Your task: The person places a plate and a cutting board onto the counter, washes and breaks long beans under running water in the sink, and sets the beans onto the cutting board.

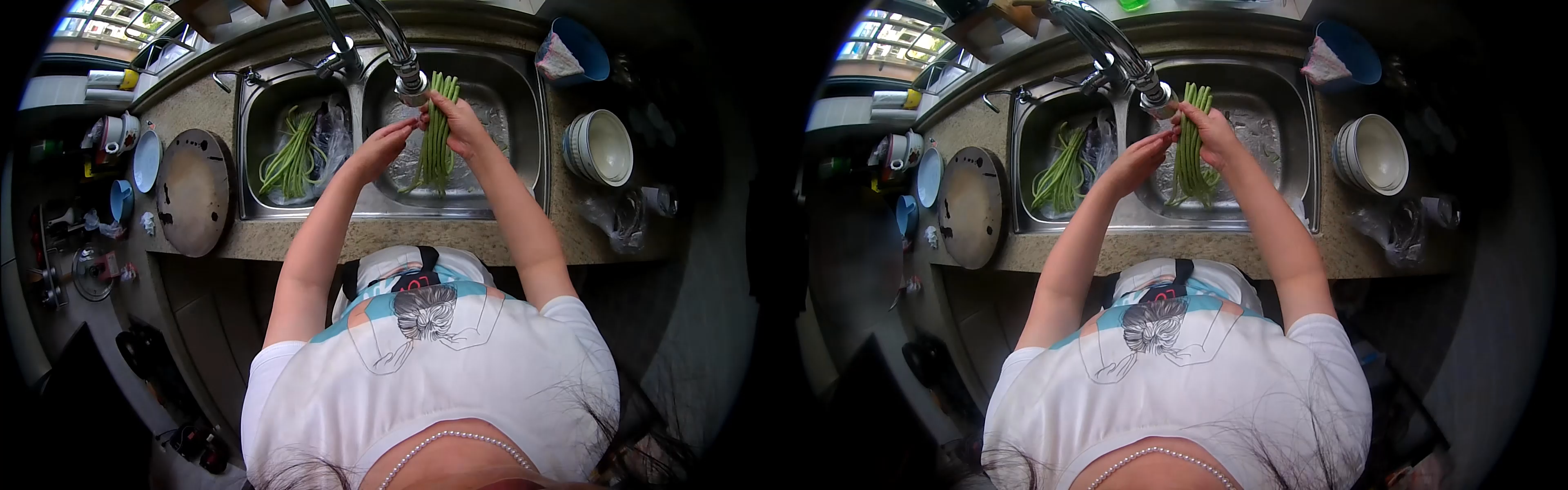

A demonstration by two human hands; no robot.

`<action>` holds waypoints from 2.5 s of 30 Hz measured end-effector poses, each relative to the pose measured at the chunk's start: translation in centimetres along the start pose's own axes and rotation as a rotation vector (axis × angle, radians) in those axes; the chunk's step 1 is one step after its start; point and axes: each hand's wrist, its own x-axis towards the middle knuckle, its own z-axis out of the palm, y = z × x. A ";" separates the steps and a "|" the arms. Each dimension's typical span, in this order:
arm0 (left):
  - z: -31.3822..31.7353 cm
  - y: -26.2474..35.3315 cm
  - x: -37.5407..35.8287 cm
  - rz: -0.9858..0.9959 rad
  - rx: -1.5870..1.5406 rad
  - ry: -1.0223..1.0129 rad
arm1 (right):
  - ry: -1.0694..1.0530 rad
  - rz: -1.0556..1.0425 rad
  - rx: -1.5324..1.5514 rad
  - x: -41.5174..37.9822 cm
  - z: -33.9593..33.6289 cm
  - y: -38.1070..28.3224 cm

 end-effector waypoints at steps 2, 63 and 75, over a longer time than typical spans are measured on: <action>1.8 -0.2 0.3 -0.029 -0.115 0.045 | -0.037 0.005 0.050 1.2 0.6 1.8; 4.2 -2.1 -5.1 -0.132 -0.227 0.166 | 0.071 0.334 0.121 -1.3 1.2 4.1; 4.9 -1.6 -4.9 -0.198 -0.208 0.118 | 0.145 0.313 -0.070 -1.3 0.9 3.5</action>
